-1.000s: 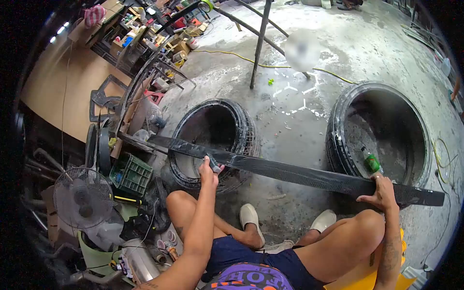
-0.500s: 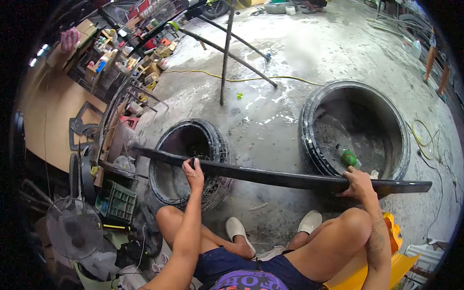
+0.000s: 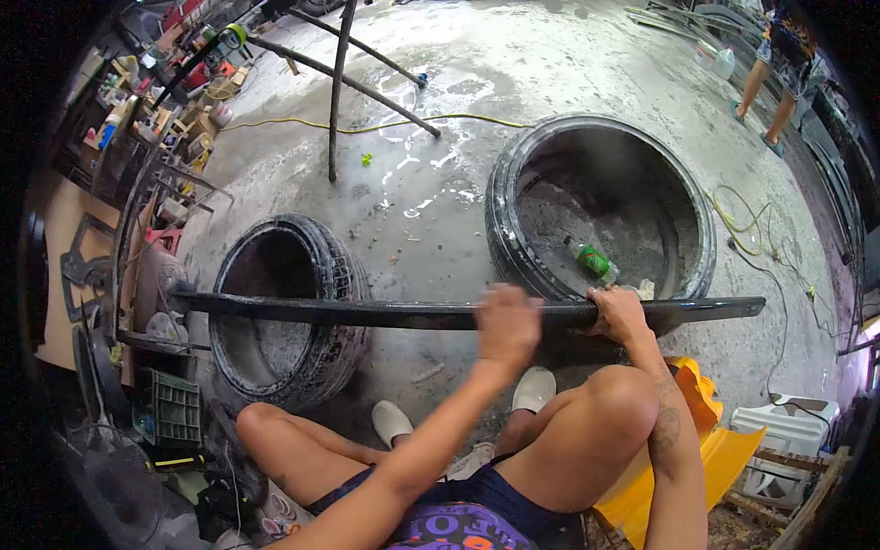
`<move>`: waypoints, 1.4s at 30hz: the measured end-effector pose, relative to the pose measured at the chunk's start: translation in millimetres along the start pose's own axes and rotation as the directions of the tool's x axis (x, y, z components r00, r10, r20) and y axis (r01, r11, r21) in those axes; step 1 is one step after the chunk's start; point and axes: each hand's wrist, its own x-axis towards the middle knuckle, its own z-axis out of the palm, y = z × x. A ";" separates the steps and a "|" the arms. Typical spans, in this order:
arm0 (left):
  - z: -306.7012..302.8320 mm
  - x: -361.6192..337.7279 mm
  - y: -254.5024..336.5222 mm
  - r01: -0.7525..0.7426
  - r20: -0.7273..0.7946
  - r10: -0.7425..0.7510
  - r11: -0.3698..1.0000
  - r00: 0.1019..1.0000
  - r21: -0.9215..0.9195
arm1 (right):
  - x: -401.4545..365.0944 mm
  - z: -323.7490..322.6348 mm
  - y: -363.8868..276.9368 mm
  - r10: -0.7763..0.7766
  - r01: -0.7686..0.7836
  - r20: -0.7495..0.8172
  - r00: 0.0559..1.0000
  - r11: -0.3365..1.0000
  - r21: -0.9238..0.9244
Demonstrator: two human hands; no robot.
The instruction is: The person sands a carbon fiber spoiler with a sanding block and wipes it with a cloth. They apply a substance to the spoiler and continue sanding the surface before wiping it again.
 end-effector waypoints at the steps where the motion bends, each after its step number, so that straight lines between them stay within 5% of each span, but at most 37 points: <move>1: 15.4 -1.7 29.9 -0.049 0.065 0.051 0.998 0.997 -0.035 | -0.6 -0.4 -2.5 0.002 -0.002 0.001 1.000 1.000 -0.003; 3: 7.4 5.5 27.6 -0.026 0.178 0.050 0.990 0.983 -0.137 | -0.4 -3.4 -2.5 0.003 -0.003 0.017 1.000 0.999 -0.033; 5: -8.5 1.7 -37.5 -0.026 0.050 0.023 0.998 0.998 0.058 | -1.7 -5.4 -3.8 0.012 -0.011 0.035 0.999 1.000 -0.027; 8: -61.5 2.7 -147.4 0.367 -0.071 -0.361 0.921 0.930 0.130 | -0.2 0.4 -3.8 0.019 -0.018 0.027 0.999 1.000 -0.010; 9: -68.2 -0.3 -173.5 0.335 -0.190 -0.288 0.893 0.938 0.299 | -0.6 1.1 -2.1 0.026 -0.026 0.003 1.000 1.000 -0.004; 11: -58.4 4.9 -154.2 0.353 -0.169 -0.314 0.883 0.934 0.308 | -0.4 3.5 2.1 0.005 -0.005 -0.009 1.000 1.000 0.007; 12: -45.5 4.4 -117.4 0.314 -0.020 -0.315 0.931 0.949 0.187 | 0.3 5.0 3.3 -0.009 0.010 -0.030 1.000 1.000 0.019; 13: -4.6 -3.4 -81.5 -0.048 -0.163 0.132 0.897 0.978 0.439 | 0.5 6.4 4.8 -0.010 0.011 -0.029 1.000 1.000 0.021; 14: -10.6 15.0 -9.4 0.051 0.079 -0.066 0.984 0.995 0.172 | -0.3 8.6 7.0 -0.017 0.017 -0.033 0.999 1.000 -0.012; 16: 24.4 24.1 59.4 -0.049 0.246 0.062 0.997 0.967 -0.058 | 0.3 8.0 7.2 -0.025 0.024 -0.043 0.999 0.999 -0.039; 17: 32.7 23.5 70.5 -0.092 0.062 0.098 0.991 0.993 -0.092 | -0.3 6.1 6.8 -0.002 0.002 -0.005 1.000 0.999 -0.041; 20: -3.7 17.1 -7.4 -0.052 0.197 0.043 0.998 0.979 0.037 | -0.3 -11.1 -9.4 0.034 -0.034 0.018 0.999 0.999 -0.005; 21: 4.1 -4.7 -68.6 -0.131 0.025 0.129 0.941 0.991 0.313 | -1.3 -9.5 -8.6 0.041 -0.041 0.020 0.999 0.999 0.002; 23: -35.2 -10.7 -183.7 0.111 -0.231 -0.025 0.922 0.973 0.370 | -3.0 -2.4 -5.3 0.051 -0.051 0.022 0.998 0.999 0.005; 24: -73.3 -1.2 -214.2 0.346 -0.164 -0.305 0.848 0.938 0.401 | -1.1 -1.4 -4.0 0.050 -0.050 0.010 0.999 0.999 0.003; 26: -74.0 -6.1 -230.1 0.326 -0.228 -0.247 0.834 0.942 0.444 | -0.5 -2.3 -3.1 0.046 -0.046 0.006 0.999 0.999 0.006; 27: -49.2 -9.5 -218.9 0.274 -0.215 -0.190 0.830 0.958 0.486 | 0.5 -1.9 -4.0 0.044 -0.044 0.004 0.999 0.999 0.010; 28: -42.5 -1.0 -148.9 0.055 -0.051 -0.035 0.875 0.998 0.482 | 0.8 0.1 -2.5 0.045 -0.045 0.010 0.999 0.999 0.004; 29: -4.9 -0.7 -101.9 -0.124 -0.291 0.272 0.890 0.918 0.439 | -0.9 -0.1 -2.8 0.037 -0.036 -0.023 0.999 0.999 0.028; 30: 1.6 9.5 -28.3 -0.007 0.007 0.006 0.987 1.000 0.159 | -1.4 -2.3 -5.0 0.047 -0.048 -0.011 0.999 0.999 -0.006; 33: 31.5 17.9 63.9 -0.051 0.089 0.060 0.994 0.994 -0.098 | -2.1 6.0 1.8 -0.030 0.030 -0.104 0.994 1.000 0.001; 35: 5.9 18.8 13.7 -0.036 0.178 0.063 0.988 0.982 -0.152 | -2.6 3.1 -1.0 0.016 -0.016 -0.062 0.998 1.000 -0.004; 37: -31.8 10.2 -94.7 -0.037 0.038 0.030 0.977 0.999 0.210 | -1.6 1.7 -2.9 0.010 -0.011 -0.066 0.998 1.000 -0.011; 38: -37.2 -2.3 -175.1 -0.083 -0.131 0.148 0.910 0.980 0.405 | -3.3 0.8 -4.3 0.007 -0.008 -0.066 0.998 1.000 -0.007; 39: -70.9 -4.9 -227.7 0.218 -0.184 -0.151 0.878 0.971 0.426 | -2.3 -0.4 -7.2 0.016 -0.016 -0.071 0.997 1.000 -0.004; 42: -137.1 6.3 -286.7 0.446 -0.313 -0.333 0.779 0.890 0.440 | 0.3 -2.9 -8.2 0.031 -0.031 -0.069 0.997 0.999 0.012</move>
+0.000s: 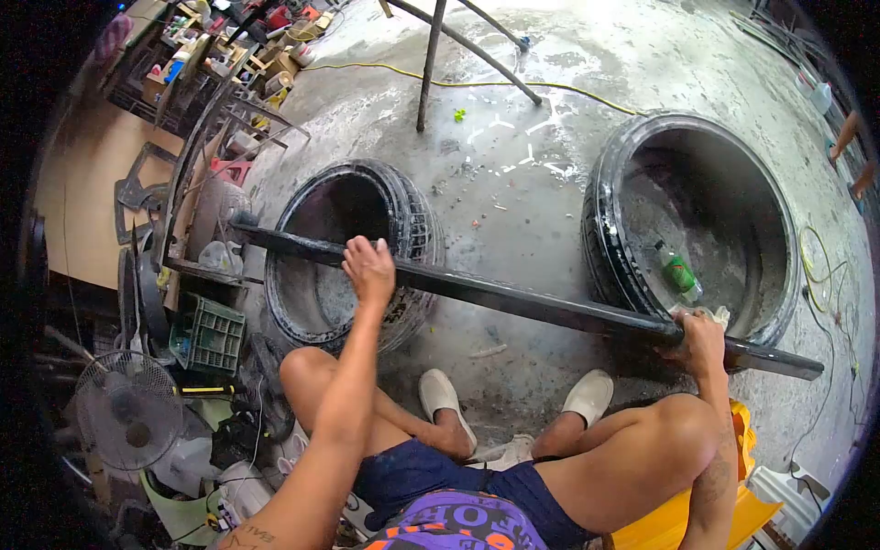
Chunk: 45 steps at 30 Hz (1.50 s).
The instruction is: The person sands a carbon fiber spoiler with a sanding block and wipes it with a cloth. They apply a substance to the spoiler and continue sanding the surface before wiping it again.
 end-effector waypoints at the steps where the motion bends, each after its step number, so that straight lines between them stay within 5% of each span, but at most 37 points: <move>1: 2.2 -2.9 8.4 0.025 0.027 -0.026 1.000 0.999 0.011 | -0.2 1.1 -0.6 0.009 -0.009 0.014 1.000 1.000 0.014; 3: 9.1 -39.8 81.8 -0.211 0.121 0.225 0.970 0.967 -0.124 | 0.6 1.2 0.8 0.005 -0.004 0.015 1.000 1.000 -0.006; 4: 48.4 -81.2 121.8 -0.332 -0.183 0.305 0.933 0.935 -0.140 | -0.1 -1.7 -1.5 -0.003 0.003 0.001 1.000 1.000 -0.005; 5: 9.3 -95.7 169.6 -0.302 0.220 0.364 0.915 0.905 -0.268 | -0.9 -1.5 -3.5 -0.010 0.010 -0.017 1.000 1.000 0.001; 6: -4.2 -112.2 203.2 -0.359 0.062 0.402 0.869 0.914 -0.340 | -1.5 1.2 -1.1 -0.023 0.023 -0.040 0.999 1.000 -0.002; 7: -29.7 -97.8 208.8 -0.285 0.102 0.392 0.803 0.914 -0.524 | -1.6 5.8 6.5 -0.040 0.041 -0.036 0.999 0.999 0.008; 10: 20.0 -63.8 106.6 -0.365 0.141 0.450 0.841 0.882 -0.400 | -1.2 4.6 5.0 -0.008 0.008 -0.003 1.000 1.000 0.015; 12: 7.4 -12.3 18.1 -0.137 0.018 0.139 0.984 0.990 -0.114 | -2.7 4.6 4.8 -0.002 0.002 -0.005 1.000 1.000 0.007; 15: 19.8 39.8 -111.3 0.071 -0.003 -0.071 0.997 0.997 -0.028 | -0.7 2.5 -2.5 -0.016 0.016 -0.022 1.000 1.000 0.002; 17: 15.0 33.5 -72.3 0.135 0.031 -0.135 0.991 0.990 -0.001 | 0.8 3.1 -4.5 -0.027 0.026 -0.047 0.999 1.000 -0.005; 18: 33.9 10.7 -42.2 -0.032 -0.207 0.047 0.996 0.977 0.077 | 1.0 3.8 -2.4 -0.007 0.007 -0.041 0.999 1.000 0.006; 20: 2.1 -24.0 41.0 -0.140 0.278 0.179 0.978 0.944 -0.152 | -0.1 10.5 9.0 -0.021 0.021 -0.059 0.998 1.000 0.013; 21: 7.1 -51.3 70.7 -0.164 0.191 0.241 0.924 0.952 -0.347 | -2.0 17.6 16.9 -0.027 0.029 -0.067 0.997 0.999 0.027; 24: 18.7 -46.4 36.3 -0.343 -0.030 0.348 0.898 0.937 -0.276 | -2.0 34.3 40.5 -0.097 0.096 -0.088 0.991 0.995 -0.019; 27: 17.1 22.1 -72.7 0.057 -0.042 -0.067 0.977 0.997 -0.206 | -5.2 38.1 43.7 -0.074 0.072 -0.097 0.993 0.997 -0.024; 28: 9.6 40.2 -109.5 0.182 0.072 -0.172 0.964 0.983 -0.194 | -5.0 35.7 42.7 -0.054 0.052 -0.069 0.996 0.998 -0.041; 31: 23.9 41.8 -123.3 0.263 -0.057 -0.275 0.951 0.960 -0.161 | -5.0 30.0 33.0 -0.016 0.013 -0.054 0.998 0.999 -0.047; 33: 29.6 0.0 -53.8 0.148 -0.042 -0.168 0.941 0.985 -0.304 | 2.7 27.9 28.7 -0.003 0.000 -0.073 0.997 0.999 -0.039; 35: 21.0 -48.3 12.7 -0.055 0.077 0.091 0.922 0.993 -0.383 | -2.7 26.0 32.0 -0.036 0.037 -0.060 0.998 0.999 0.018; 38: 30.0 -22.2 -45.0 -0.089 -0.045 0.079 0.947 0.996 -0.310 | -1.4 38.0 54.9 -0.050 0.052 -0.060 0.997 0.998 0.029; 41: 17.3 32.7 -122.0 0.256 -0.038 -0.276 0.926 0.960 -0.276 | -1.7 22.2 32.1 -0.063 0.066 -0.061 0.996 0.997 0.037; 43: 28.1 32.4 -119.0 0.257 -0.164 -0.285 0.951 0.944 -0.174 | -5.4 12.8 20.9 -0.028 0.029 -0.014 0.999 0.999 0.039; 45: 17.3 -1.4 -41.3 0.219 -0.002 -0.234 0.916 0.972 -0.335 | -2.0 19.9 28.3 -0.169 0.167 -0.089 0.982 0.986 -0.025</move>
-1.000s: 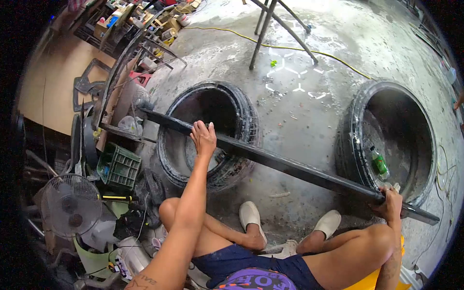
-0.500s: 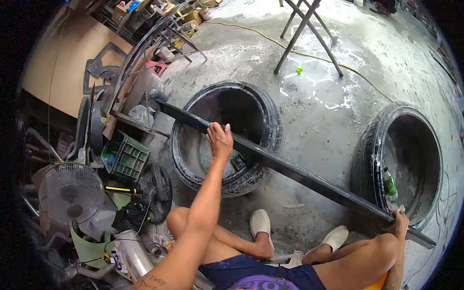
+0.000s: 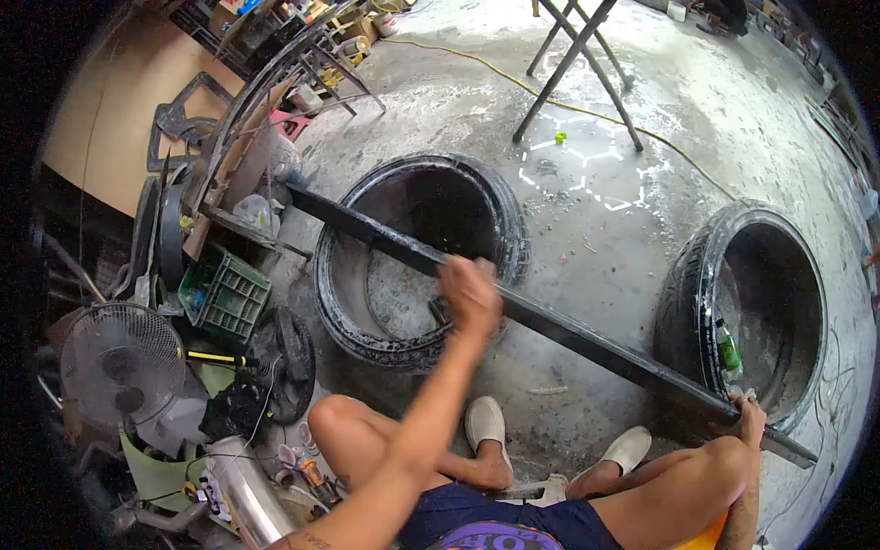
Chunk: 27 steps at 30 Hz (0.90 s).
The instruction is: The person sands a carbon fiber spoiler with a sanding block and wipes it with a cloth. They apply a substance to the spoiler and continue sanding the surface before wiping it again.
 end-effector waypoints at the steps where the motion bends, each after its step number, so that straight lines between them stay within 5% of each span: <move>1: 21.2 -45.4 29.9 -0.158 0.052 0.160 0.987 0.986 -0.036 | 0.1 -2.2 -1.7 0.007 -0.007 -0.001 1.000 1.000 -0.004; 2: 27.4 -74.4 50.9 -0.307 0.103 0.314 0.949 0.944 -0.078 | 0.8 -3.6 -3.1 0.051 -0.051 0.021 0.999 0.998 0.023; 4: 28.4 -75.6 39.3 -0.369 0.095 0.378 0.924 0.921 -0.099 | 2.7 -4.9 -4.6 0.128 -0.133 0.064 0.990 0.988 0.073; 5: 28.1 -67.4 32.4 -0.428 0.073 0.438 0.896 0.896 -0.117 | -10.3 27.7 39.5 0.051 -0.051 -0.012 0.999 0.998 0.029; 6: 26.6 -44.4 3.0 -0.364 0.049 0.363 0.931 0.930 0.013 | -10.4 22.7 37.1 0.056 -0.056 -0.013 0.998 0.998 0.022; 8: -17.0 15.8 -25.5 -0.107 0.057 0.109 0.994 0.992 -0.033 | -2.2 4.7 3.5 0.108 -0.107 0.046 0.993 0.994 -0.020; 10: -15.5 37.9 -49.8 -0.040 -0.086 0.057 0.982 0.995 0.184 | 0.4 -1.8 -5.8 0.150 -0.149 0.047 0.988 0.989 -0.024; 12: -14.0 4.4 14.2 0.050 0.102 -0.060 0.993 0.993 0.104 | -1.5 5.2 2.7 0.109 -0.107 0.046 0.993 0.993 -0.039; 13: 14.9 -37.2 39.6 -0.113 0.115 0.094 0.977 0.989 0.181 | 2.7 -2.4 -8.0 0.153 -0.150 0.065 0.986 0.988 -0.046; 14: -1.6 -63.4 101.8 -0.123 0.432 0.107 0.992 0.896 0.010 | 7.2 -6.5 -10.4 0.166 -0.162 0.063 0.984 0.985 -0.052; 15: 15.2 -107.6 139.2 -0.429 0.104 0.435 0.900 0.895 -0.075 | 6.0 -9.4 -13.9 0.197 -0.192 0.098 0.975 0.979 -0.063; 17: 16.5 -147.5 190.1 -0.362 0.445 0.454 0.889 0.772 -0.279 | 5.7 -12.8 -22.4 0.193 -0.188 0.101 0.976 0.980 -0.061; 19: 33.7 -126.3 137.8 -0.496 0.258 0.540 0.841 0.801 -0.217 | 6.6 -19.8 -27.1 0.193 -0.187 0.096 0.976 0.980 -0.068; 21: 15.7 -59.1 54.8 -0.511 0.129 0.497 0.853 0.858 0.108 | 9.4 -26.1 -38.9 0.222 -0.217 0.127 0.967 0.975 -0.049; 22: -12.4 -24.4 37.9 -0.262 0.225 0.216 0.944 0.950 0.200 | 10.2 -24.0 -38.5 0.228 -0.224 0.133 0.965 0.974 -0.044; 24: -19.0 9.9 -16.9 -0.158 0.055 0.148 0.940 0.987 0.303 | 7.4 -21.5 -32.6 0.181 -0.178 0.092 0.979 0.983 -0.037; 27: 4.1 -44.0 56.2 -0.284 0.147 0.253 0.925 0.956 0.254 | 6.9 -20.2 -29.9 0.207 -0.209 0.119 0.971 0.978 -0.001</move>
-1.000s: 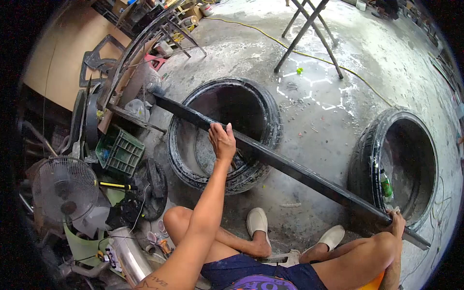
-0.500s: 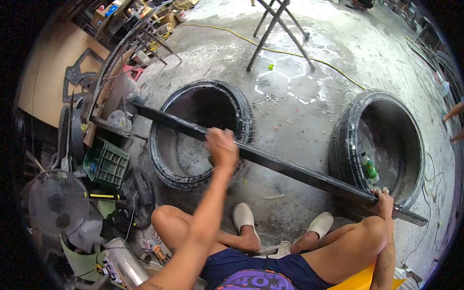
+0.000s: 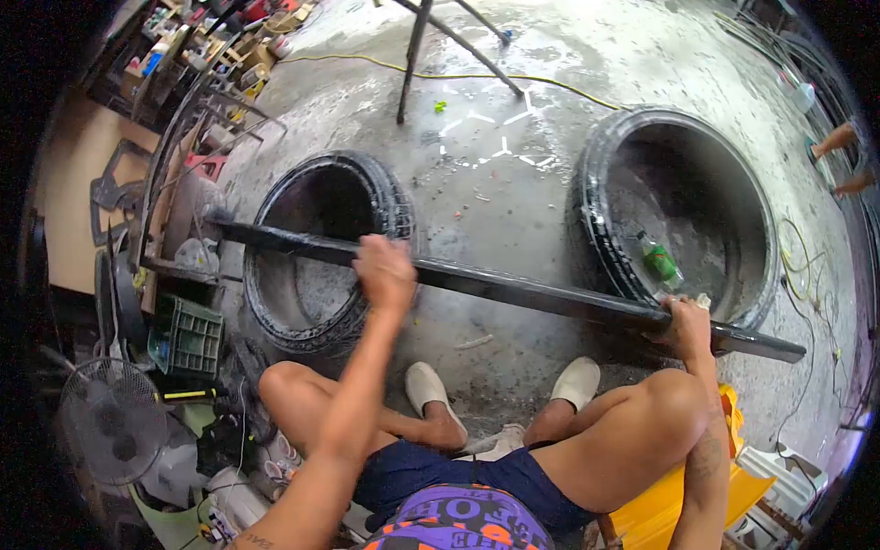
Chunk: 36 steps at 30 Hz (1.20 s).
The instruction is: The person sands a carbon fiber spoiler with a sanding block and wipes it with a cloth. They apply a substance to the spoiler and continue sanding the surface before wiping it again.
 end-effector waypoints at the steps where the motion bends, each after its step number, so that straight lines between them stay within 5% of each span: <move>1: -2.2 -19.2 53.8 -0.093 0.000 0.094 0.983 0.996 -0.161 | 0.7 1.9 3.6 0.000 0.000 0.011 1.000 1.000 0.021; 5: -17.3 -87.5 248.2 -0.326 0.083 0.399 0.838 0.913 -0.439 | -0.5 1.5 3.9 0.003 -0.002 0.024 1.000 0.999 -0.046; 6: -26.4 -92.5 265.4 -0.261 0.243 0.433 0.814 0.868 -0.518 | 2.1 -0.2 3.9 0.017 -0.017 0.008 1.000 0.999 -0.044; 8: -25.8 -80.7 230.7 -0.407 0.157 0.504 0.815 0.849 -0.412 | 0.1 0.4 4.2 -0.025 0.025 0.017 1.000 1.000 -0.016; 9: -1.7 -70.7 193.7 -0.477 -0.063 0.479 0.839 0.876 -0.263 | 0.2 0.5 3.5 -0.016 0.017 0.022 1.000 1.000 -0.021; 10: 28.1 -57.5 141.3 -0.368 -0.025 0.373 0.896 0.927 -0.248 | 0.6 2.7 6.1 -0.009 0.010 0.038 0.999 1.000 -0.030; 11: 35.3 -31.4 89.4 -0.443 -0.168 0.434 0.896 0.885 -0.021 | 0.7 4.3 8.1 -0.003 0.005 0.053 0.999 0.999 -0.039; 12: 75.1 -24.5 18.8 -0.235 -0.161 0.208 0.958 0.965 -0.166 | 1.0 3.0 6.2 -0.013 0.014 0.050 0.999 0.999 -0.034; 13: 5.9 -0.5 28.3 0.058 0.054 -0.053 0.995 0.997 -0.082 | 0.2 4.9 8.8 -0.021 0.022 0.043 0.999 0.999 -0.029; 16: 6.2 -32.7 96.0 -0.046 0.164 0.069 0.989 0.984 -0.140 | -0.1 4.5 8.4 -0.010 0.011 0.051 0.999 1.000 -0.027; 18: 8.7 -87.7 217.6 -0.391 -0.060 0.386 0.904 0.920 -0.173 | -0.5 7.5 10.7 -0.047 0.048 0.024 0.999 0.998 -0.051; 19: -18.3 -94.9 278.5 -0.326 0.188 0.422 0.860 0.887 -0.393 | 0.2 16.9 18.8 -0.051 0.052 0.027 0.998 0.998 -0.048; 20: -18.7 -108.1 322.7 -0.326 0.220 0.475 0.811 0.852 -0.485 | 0.9 34.1 31.8 -0.080 0.077 -0.027 0.996 0.992 -0.104; 21: -15.2 -119.3 350.0 -0.428 0.098 0.527 0.773 0.844 -0.468 | 5.0 43.7 37.4 -0.109 0.093 -0.093 0.990 0.983 -0.161; 22: -18.4 -116.1 354.3 -0.343 0.166 0.501 0.763 0.849 -0.549 | 4.6 33.2 31.6 -0.094 0.089 -0.025 0.995 0.984 -0.153; 24: -17.4 -96.9 295.9 -0.391 0.134 0.525 0.759 0.840 -0.520 | -0.6 8.9 17.7 -0.134 0.129 -0.042 0.990 0.987 -0.098; 25: 4.4 -85.3 246.5 -0.521 -0.119 0.510 0.802 0.852 -0.293 | -0.9 5.5 12.5 -0.165 0.162 -0.062 0.984 0.986 -0.048; 26: 11.7 -64.5 187.4 -0.554 -0.262 0.526 0.831 0.809 -0.042 | 1.8 8.2 9.8 -0.004 0.006 0.049 0.999 0.999 -0.043; 27: 13.0 -46.3 130.8 -0.326 0.053 0.332 0.939 0.942 -0.108 | -0.8 7.1 8.7 -0.009 0.012 0.057 0.998 0.999 -0.037; 29: -9.2 -0.2 36.6 0.075 0.118 -0.074 0.997 0.990 0.004 | 0.4 3.3 4.2 -0.003 0.005 0.036 0.999 0.999 -0.044; 32: 3.9 -9.1 40.6 0.005 0.118 -0.013 0.997 0.993 0.075 | 0.6 6.1 5.4 -0.032 0.032 0.008 0.999 0.999 -0.005; 33: 46.1 -28.8 60.4 -0.274 0.200 0.253 0.958 0.947 0.088 | -0.3 4.2 4.5 -0.013 0.013 0.016 1.000 1.000 -0.019; 34: 36.9 -52.3 133.9 -0.463 -0.199 0.450 0.886 0.871 -0.019 | 0.6 6.8 6.8 0.002 -0.001 0.042 0.999 0.999 -0.038; 35: 11.5 -73.8 207.1 -0.497 -0.147 0.482 0.863 0.864 -0.092 | 1.5 4.4 6.3 -0.005 0.006 0.031 1.000 0.999 -0.040; 36: -21.5 -87.3 268.2 -0.305 0.272 0.418 0.875 0.867 -0.376 | -0.6 3.5 4.6 -0.027 0.028 0.019 0.999 0.999 -0.042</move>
